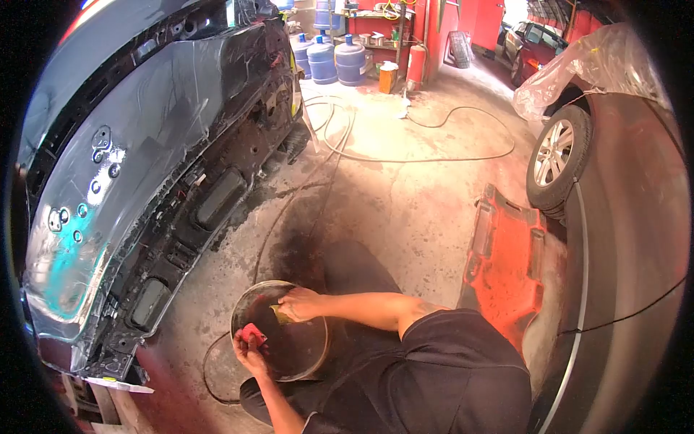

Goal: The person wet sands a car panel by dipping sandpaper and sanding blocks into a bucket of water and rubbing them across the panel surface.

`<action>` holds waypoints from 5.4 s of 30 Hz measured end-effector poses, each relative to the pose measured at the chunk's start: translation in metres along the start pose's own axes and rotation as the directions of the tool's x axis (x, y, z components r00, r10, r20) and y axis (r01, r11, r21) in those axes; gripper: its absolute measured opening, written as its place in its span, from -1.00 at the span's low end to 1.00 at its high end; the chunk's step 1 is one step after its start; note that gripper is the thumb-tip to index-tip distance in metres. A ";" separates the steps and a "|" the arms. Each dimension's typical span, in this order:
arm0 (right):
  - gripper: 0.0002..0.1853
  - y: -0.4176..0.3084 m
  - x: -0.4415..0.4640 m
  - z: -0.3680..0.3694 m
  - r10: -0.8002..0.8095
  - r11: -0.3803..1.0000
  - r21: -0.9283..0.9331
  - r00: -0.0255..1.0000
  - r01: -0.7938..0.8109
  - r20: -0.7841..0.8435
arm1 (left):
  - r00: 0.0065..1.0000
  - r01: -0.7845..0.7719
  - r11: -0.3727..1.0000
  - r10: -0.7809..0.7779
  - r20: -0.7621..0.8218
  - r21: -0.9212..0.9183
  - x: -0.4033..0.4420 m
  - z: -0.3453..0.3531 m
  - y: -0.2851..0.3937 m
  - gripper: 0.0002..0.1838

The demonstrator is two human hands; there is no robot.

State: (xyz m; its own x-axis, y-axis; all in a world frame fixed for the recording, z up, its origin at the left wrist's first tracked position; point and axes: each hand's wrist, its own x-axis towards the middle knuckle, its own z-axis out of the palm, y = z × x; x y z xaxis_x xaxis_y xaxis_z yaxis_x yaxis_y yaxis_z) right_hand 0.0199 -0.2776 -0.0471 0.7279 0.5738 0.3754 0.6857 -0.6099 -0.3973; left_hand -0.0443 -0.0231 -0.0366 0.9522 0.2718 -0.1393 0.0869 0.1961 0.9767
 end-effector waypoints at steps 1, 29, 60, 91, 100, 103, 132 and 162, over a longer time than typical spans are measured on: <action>-0.79 0.002 -0.002 0.004 -0.008 1.000 0.002 0.999 0.008 -0.038 | 1.000 -0.013 1.000 0.013 0.007 -0.002 0.002 -0.006 -0.003 -0.60; -0.72 0.001 -0.003 0.004 0.045 0.998 -0.044 0.999 -0.044 0.021 | 0.943 -0.065 0.997 0.076 0.323 -0.044 -0.006 -0.008 -0.006 -0.14; -0.84 0.003 0.000 0.003 0.006 0.999 -0.052 0.998 -0.009 -0.064 | 0.979 0.010 0.996 0.008 0.205 -0.088 0.003 -0.006 -0.001 -0.33; -0.74 -0.007 0.006 -0.018 0.162 0.987 -0.037 0.964 -0.158 0.212 | 0.974 -0.094 0.988 0.118 0.195 -0.124 0.016 -0.014 0.021 -0.69; -0.80 0.000 0.006 -0.009 0.121 0.993 -0.031 0.988 -0.118 0.098 | 0.971 0.010 0.918 0.086 0.224 -0.397 0.013 -0.002 0.051 -0.61; -0.80 -0.010 0.011 -0.025 0.079 0.994 -0.093 0.979 -0.062 0.190 | 0.906 0.099 0.783 0.184 0.381 -0.614 0.009 0.015 0.107 -0.58; -0.85 0.011 -0.001 0.011 0.268 0.941 0.197 0.961 -0.276 0.066 | -0.080 0.760 0.318 0.911 0.404 -0.567 -0.099 0.184 0.397 -0.88; -0.93 0.017 0.004 0.021 0.175 0.984 0.010 0.976 -0.178 0.133 | 0.388 0.186 0.431 0.793 0.469 -0.883 -0.086 0.149 0.358 -0.87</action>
State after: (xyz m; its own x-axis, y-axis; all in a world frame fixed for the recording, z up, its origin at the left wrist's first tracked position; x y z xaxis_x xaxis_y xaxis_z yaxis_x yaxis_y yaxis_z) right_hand 0.0345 -0.2744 -0.0701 0.8301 0.5258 0.1854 0.5454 -0.6969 -0.4657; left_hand -0.0518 -0.1168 0.3496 0.5755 -0.1811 0.7975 -0.0442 0.9669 0.2514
